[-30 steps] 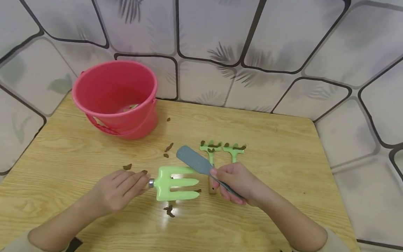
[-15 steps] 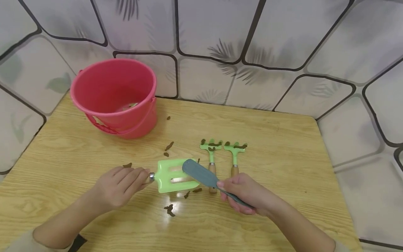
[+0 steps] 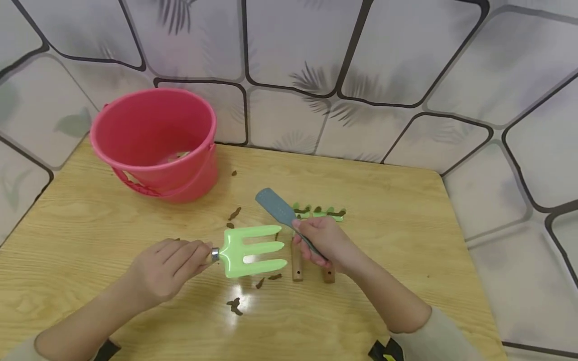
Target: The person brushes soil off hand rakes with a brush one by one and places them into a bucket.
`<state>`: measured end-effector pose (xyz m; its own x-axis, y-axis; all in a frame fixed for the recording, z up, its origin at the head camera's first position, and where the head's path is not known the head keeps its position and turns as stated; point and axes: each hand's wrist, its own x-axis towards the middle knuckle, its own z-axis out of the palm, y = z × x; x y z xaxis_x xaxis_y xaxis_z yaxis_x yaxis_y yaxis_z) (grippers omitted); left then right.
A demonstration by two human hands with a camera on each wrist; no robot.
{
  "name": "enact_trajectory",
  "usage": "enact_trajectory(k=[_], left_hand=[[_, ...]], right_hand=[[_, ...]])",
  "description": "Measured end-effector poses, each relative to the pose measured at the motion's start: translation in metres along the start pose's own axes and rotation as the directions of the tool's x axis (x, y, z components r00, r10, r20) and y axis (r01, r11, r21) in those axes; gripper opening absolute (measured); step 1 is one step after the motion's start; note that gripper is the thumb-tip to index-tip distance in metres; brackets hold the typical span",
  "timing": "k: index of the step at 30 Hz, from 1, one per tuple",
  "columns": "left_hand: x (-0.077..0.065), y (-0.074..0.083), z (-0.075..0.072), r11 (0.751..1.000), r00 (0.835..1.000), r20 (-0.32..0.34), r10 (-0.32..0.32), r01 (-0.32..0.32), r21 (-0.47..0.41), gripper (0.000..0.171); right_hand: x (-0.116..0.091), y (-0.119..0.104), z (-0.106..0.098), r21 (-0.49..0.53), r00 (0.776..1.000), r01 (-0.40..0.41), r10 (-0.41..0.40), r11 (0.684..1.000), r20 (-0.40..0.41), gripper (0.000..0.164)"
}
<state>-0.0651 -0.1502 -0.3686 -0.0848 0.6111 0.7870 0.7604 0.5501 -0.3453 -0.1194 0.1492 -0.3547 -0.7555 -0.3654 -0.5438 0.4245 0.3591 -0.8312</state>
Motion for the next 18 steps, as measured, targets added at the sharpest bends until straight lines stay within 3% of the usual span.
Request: enact_trajectory(k=[10, 18], left_hand=[[0.014, -0.023, -0.019, 0.998, 1.0, -0.018, -0.025, 0.026, 0.056, 0.029], [0.026, -0.036, -0.028, 0.996, 0.999, -0.017, 0.045, -0.044, 0.081, 0.02]], right_hand=[[-0.006, 0.009, -0.013, 0.036, 1.0, -0.012, 0.012, 0.999, -0.01, 0.04], [-0.009, 0.015, -0.022, 0.065, 1.0, 0.005, -0.004, 0.998, -0.009, 0.04]])
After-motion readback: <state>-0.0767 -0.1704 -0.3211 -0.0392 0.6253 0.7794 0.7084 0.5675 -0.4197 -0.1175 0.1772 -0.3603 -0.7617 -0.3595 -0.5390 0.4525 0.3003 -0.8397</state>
